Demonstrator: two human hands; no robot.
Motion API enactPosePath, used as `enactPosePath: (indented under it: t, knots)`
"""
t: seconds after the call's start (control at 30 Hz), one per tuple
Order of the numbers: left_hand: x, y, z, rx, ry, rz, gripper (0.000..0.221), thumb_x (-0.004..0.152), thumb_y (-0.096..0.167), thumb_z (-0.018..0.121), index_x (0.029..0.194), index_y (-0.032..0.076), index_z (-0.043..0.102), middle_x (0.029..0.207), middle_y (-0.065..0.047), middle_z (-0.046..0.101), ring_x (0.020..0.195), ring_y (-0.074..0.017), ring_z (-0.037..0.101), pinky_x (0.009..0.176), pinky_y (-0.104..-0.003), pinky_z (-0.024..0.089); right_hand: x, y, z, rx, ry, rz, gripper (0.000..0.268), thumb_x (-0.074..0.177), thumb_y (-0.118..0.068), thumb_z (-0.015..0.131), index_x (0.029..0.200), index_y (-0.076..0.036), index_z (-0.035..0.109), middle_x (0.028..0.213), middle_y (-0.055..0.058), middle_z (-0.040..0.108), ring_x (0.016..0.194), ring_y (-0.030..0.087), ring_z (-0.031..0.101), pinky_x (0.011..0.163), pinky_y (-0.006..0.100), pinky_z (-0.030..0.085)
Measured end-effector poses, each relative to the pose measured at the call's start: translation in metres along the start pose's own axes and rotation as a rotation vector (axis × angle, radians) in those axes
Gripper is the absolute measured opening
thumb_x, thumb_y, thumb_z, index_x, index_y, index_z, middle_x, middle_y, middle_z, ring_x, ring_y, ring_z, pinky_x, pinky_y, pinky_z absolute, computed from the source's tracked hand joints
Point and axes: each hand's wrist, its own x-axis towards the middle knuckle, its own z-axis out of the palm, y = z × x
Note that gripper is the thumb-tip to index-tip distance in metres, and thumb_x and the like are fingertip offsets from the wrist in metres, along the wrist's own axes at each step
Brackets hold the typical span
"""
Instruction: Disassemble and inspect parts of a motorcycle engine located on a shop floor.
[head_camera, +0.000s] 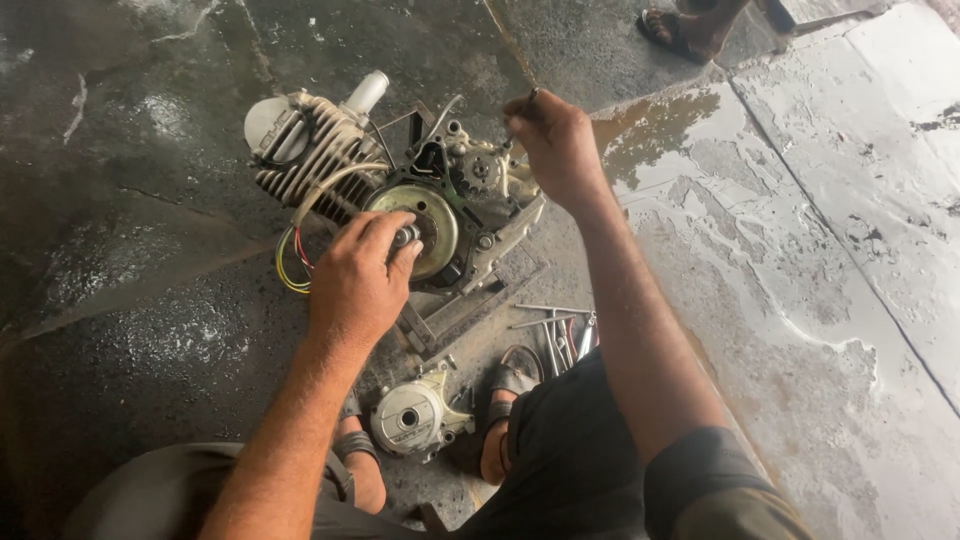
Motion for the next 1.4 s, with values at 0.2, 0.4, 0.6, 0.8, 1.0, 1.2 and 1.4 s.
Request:
enactPosePath:
  t: [0.2,0.4,0.6,0.8,1.0,1.2,1.4]
  knots:
    - [0.000,-0.001,0.000,0.005,-0.039,-0.024,0.029,0.096,0.018,0.074,0.122,0.006,0.067,0.114,-0.013,0.072,0.101,-0.0296,0.074,0.077,-0.039,0.063,-0.002,0.000,0.000,-0.006,-0.034,-0.022,0.019,0.099,-0.009,0.068,0.117,-0.002,0.069,0.110,0.011,0.077,0.103,0.018,0.075,0.092,0.034,0.063]
    - [0.000,0.000,-0.001,0.014,-0.041,-0.010,0.028,0.097,0.018,0.073,0.122,0.006,0.067,0.114,-0.013,0.072,0.100,-0.0293,0.074,0.076,-0.039,0.063,-0.005,-0.005,0.015,-0.100,-0.115,0.028,0.015,0.102,-0.013,0.064,0.115,-0.011,0.071,0.111,0.007,0.077,0.100,0.017,0.076,0.088,0.030,0.066]
    - [0.000,-0.005,0.003,0.023,-0.066,-0.028,0.028,0.098,0.019,0.071,0.122,0.005,0.067,0.114,-0.014,0.071,0.099,-0.0281,0.074,0.074,-0.036,0.064,-0.010,-0.007,0.033,-0.349,-0.099,-0.175,0.011,0.100,-0.014,0.068,0.109,-0.011,0.073,0.105,0.006,0.077,0.093,0.020,0.075,0.089,0.038,0.062]
    - [0.000,-0.002,0.001,0.020,-0.049,-0.013,0.028,0.097,0.019,0.072,0.121,0.005,0.068,0.114,-0.013,0.072,0.100,-0.0284,0.074,0.075,-0.037,0.064,-0.008,0.004,0.027,-0.392,-0.027,-0.295,0.009,0.111,-0.010,0.065,0.111,-0.009,0.074,0.100,0.007,0.077,0.084,0.016,0.072,0.082,0.035,0.062]
    - [0.002,0.002,-0.004,-0.003,-0.051,-0.013,0.027,0.097,0.018,0.072,0.121,0.005,0.067,0.115,-0.014,0.071,0.102,-0.0311,0.074,0.078,-0.040,0.063,-0.010,-0.044,-0.035,-0.250,0.124,0.141,0.014,0.097,-0.013,0.073,0.109,-0.009,0.077,0.092,0.005,0.077,0.064,0.009,0.067,0.047,0.024,0.053]
    - [0.001,0.004,-0.003,0.004,-0.057,-0.024,0.027,0.097,0.018,0.071,0.121,0.005,0.067,0.117,-0.014,0.070,0.101,-0.0315,0.073,0.078,-0.041,0.063,-0.020,-0.024,-0.039,-0.357,0.020,0.186,0.013,0.091,-0.006,0.075,0.103,-0.007,0.079,0.095,0.007,0.079,0.076,0.013,0.074,0.064,0.026,0.062]
    - [0.001,0.001,-0.001,0.008,-0.062,-0.030,0.026,0.098,0.018,0.071,0.121,0.005,0.067,0.117,-0.014,0.070,0.101,-0.0303,0.074,0.077,-0.039,0.063,-0.019,-0.016,-0.028,-0.463,0.006,0.102,0.019,0.092,0.000,0.065,0.101,-0.007,0.080,0.097,0.011,0.080,0.076,0.015,0.075,0.066,0.027,0.064]
